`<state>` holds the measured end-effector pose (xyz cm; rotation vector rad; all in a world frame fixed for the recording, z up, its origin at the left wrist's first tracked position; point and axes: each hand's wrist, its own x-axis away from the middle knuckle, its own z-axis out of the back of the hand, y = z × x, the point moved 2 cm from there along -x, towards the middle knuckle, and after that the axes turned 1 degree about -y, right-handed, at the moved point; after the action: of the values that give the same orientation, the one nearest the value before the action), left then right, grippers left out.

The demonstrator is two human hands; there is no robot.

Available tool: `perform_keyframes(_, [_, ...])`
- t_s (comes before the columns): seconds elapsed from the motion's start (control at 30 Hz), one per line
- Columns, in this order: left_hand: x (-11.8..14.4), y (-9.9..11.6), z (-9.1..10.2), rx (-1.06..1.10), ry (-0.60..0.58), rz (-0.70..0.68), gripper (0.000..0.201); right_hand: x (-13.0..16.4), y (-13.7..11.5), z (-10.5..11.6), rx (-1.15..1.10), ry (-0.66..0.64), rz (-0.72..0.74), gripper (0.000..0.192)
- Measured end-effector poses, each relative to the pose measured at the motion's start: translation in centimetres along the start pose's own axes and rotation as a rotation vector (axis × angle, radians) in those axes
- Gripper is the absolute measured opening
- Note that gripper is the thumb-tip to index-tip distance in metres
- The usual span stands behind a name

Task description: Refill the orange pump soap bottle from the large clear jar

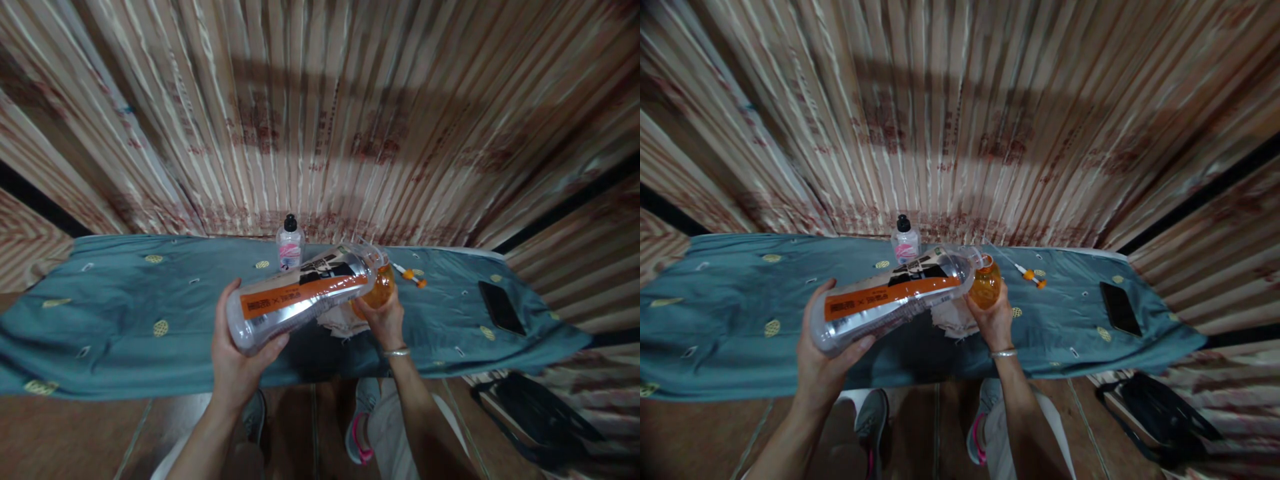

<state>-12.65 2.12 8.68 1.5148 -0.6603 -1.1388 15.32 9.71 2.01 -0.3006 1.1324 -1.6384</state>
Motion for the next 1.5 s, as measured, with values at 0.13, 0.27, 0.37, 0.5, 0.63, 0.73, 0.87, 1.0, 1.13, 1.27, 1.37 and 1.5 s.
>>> perform_keyframes(0.13, [-0.2, -0.5, 0.4, -0.048, -0.029, -0.008, 0.103, 0.0, -0.1, 0.0, -0.005, 0.0, 0.0, 0.091])
perform_keyframes(0.27, [-0.4, -0.9, 0.7, -0.037, -0.05, -0.015, 0.106, 0.0, -0.2, 0.0, 0.0, 0.007, -0.012, 0.092])
perform_keyframes(0.37, [-0.4, -1.0, 0.8, -0.042, -0.044, -0.001, 0.108, 0.0, -0.2, 0.0, -0.006, 0.012, -0.009, 0.09])
perform_keyframes(0.5, [-0.2, -0.7, 0.5, -0.045, -0.014, 0.013, 0.111, 0.0, -0.1, 0.0, -0.007, 0.021, -0.003, 0.087])
perform_keyframes(0.63, [0.0, 0.2, 0.0, -0.04, 0.01, 0.024, 0.112, 0.0, -0.1, -0.1, -0.007, 0.017, 0.004, 0.088])
perform_keyframes(0.73, [0.1, 0.7, -0.2, -0.04, 0.018, 0.038, 0.114, 0.0, 0.0, -0.1, -0.006, 0.015, 0.03, 0.089])
perform_keyframes(0.87, [0.1, 0.7, -0.2, -0.021, 0.031, 0.049, 0.115, 0.0, 0.0, -0.1, 0.005, 0.025, 0.029, 0.088])
perform_keyframes(1.0, [0.0, 0.2, 0.0, -0.029, 0.014, 0.035, 0.114, 0.0, 0.0, -0.1, 0.007, 0.01, 0.005, 0.088])
perform_keyframes(1.13, [0.0, 0.2, 0.0, -0.047, 0.012, 0.041, 0.113, 0.0, 0.0, 0.0, 0.014, -0.001, -0.024, 0.089])
perform_keyframes(1.27, [0.1, 0.8, -0.2, -0.027, 0.01, 0.05, 0.113, 0.0, -0.1, 0.0, 0.007, -0.004, -0.018, 0.09])
perform_keyframes(1.37, [0.1, 0.8, -0.2, -0.029, 0.006, 0.044, 0.111, 0.0, 0.0, 0.0, 0.001, 0.0, -0.008, 0.089])
perform_keyframes(1.5, [0.0, 0.4, -0.1, -0.032, 0.011, 0.022, 0.11, -0.1, 0.0, 0.0, 0.016, 0.014, -0.004, 0.087])
